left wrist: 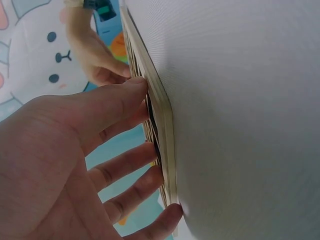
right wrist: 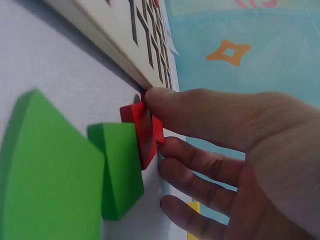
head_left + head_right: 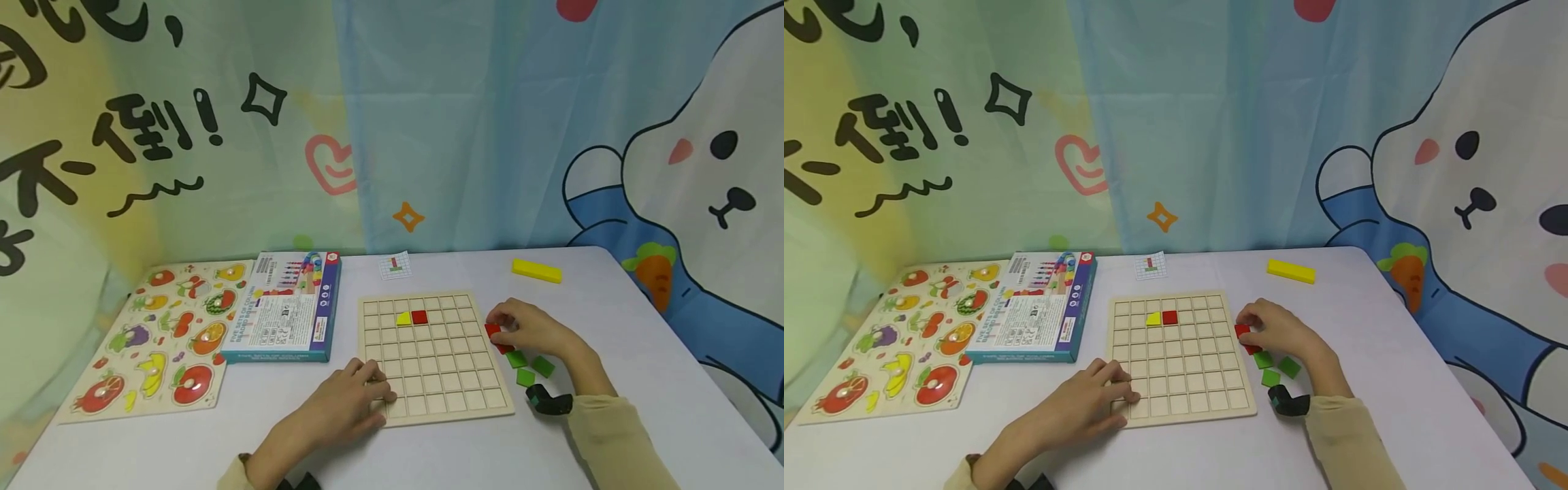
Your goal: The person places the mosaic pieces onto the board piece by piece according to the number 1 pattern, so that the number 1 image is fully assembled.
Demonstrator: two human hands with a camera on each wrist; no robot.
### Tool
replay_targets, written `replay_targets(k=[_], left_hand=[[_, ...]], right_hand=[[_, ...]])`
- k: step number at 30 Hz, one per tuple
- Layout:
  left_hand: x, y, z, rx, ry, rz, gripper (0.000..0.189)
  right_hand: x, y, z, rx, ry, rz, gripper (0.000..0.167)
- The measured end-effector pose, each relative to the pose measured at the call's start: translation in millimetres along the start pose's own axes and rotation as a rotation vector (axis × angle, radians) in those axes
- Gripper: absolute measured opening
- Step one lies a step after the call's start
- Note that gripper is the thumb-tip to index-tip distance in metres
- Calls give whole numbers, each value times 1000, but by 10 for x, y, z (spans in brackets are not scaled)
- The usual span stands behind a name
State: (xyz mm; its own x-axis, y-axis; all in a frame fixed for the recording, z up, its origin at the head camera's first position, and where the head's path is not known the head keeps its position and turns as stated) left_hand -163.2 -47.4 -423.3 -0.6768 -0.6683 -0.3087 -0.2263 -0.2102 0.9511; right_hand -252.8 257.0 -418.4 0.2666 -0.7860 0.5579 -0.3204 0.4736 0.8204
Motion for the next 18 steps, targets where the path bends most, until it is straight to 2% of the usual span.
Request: replay_targets(k=[4, 9, 18], left_hand=[[-2, 5, 0, -7, 2, -5, 24], [13, 29, 11, -35, -13, -2, 20], [65, 50, 2, -64, 33, -16, 35]], right_hand=[[42, -12, -14, 2, 16, -5, 25], [65, -18, -13, -10, -1, -29, 24], [50, -48, 10, -34, -34, -110, 23]])
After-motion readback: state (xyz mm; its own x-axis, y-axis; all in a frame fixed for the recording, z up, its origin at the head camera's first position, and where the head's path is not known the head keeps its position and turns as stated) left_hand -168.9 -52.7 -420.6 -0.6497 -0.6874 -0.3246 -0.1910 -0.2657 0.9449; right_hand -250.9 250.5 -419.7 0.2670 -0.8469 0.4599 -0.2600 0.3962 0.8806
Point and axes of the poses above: each hand's wrist, its own z-axis towards the middle knuckle, its own y-axis out of the back of the hand, x = y × z, the point moved 5 cm from there along z, towards the middle knuckle
